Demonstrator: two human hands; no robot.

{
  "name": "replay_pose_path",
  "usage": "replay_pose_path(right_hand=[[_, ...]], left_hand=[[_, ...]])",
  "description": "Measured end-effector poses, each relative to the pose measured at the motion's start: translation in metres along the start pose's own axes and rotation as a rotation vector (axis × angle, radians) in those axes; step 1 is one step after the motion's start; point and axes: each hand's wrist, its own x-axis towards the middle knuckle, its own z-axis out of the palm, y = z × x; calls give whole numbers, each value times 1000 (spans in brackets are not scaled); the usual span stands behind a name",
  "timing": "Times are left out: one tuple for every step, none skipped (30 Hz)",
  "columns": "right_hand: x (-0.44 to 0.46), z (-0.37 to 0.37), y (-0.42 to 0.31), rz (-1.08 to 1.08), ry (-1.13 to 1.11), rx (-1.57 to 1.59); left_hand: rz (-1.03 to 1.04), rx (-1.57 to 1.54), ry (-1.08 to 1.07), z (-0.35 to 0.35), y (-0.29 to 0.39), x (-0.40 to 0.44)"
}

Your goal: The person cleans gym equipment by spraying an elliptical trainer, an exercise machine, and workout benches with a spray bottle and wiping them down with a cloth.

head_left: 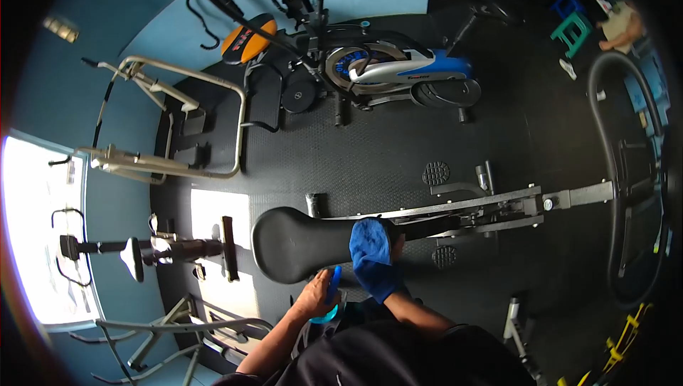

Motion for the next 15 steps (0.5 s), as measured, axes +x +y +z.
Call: replay_pose_path(right_hand=[[13,-8,5,-199,157,-348],[29,-10,5,-213,157,-323],[49,-4,-4,-518,159,-1000],[69,1,-18,-808,162,-1686],[86,-2,-32,-1068,161,-2384],[99,-14,-44,-1290,141,-3100],[119,-34,-55,-1386,159,-3184],[118,-40,-44,-1407,208,-3174],[113,-44,-24,-1492,133,-2987],[108,-50,1,-1566,65,-2796],[53,-17,67,-1328,461,-2960],[66,-83,59,-1607,392,-2994],[60,-122,69,-1529,331,-2949],[54,-146,78,-1431,278,-2901],[55,-142,76,-1421,287,-2916]], left_hand=[[-4,-8,-41,-11,-1,0],[-48,-68,-117,-23,-3,1],[-17,-78,-141,-31,-11,3],[11,-93,-167,-37,-18,3],[13,-96,-192,-45,-22,4],[99,-126,-181,-56,-24,7],[196,-154,-166,-65,-28,9],[223,-154,-181,-74,-35,9],[225,-156,-218,-83,-43,11],[227,-155,-259,-97,-52,12],[294,-150,-254,-111,-61,14],[325,-161,-249,-123,-73,20],[373,-160,-258,-135,-88,21],[409,-160,-276,-146,-103,16],[475,-108,-224,-157,-112,15]])
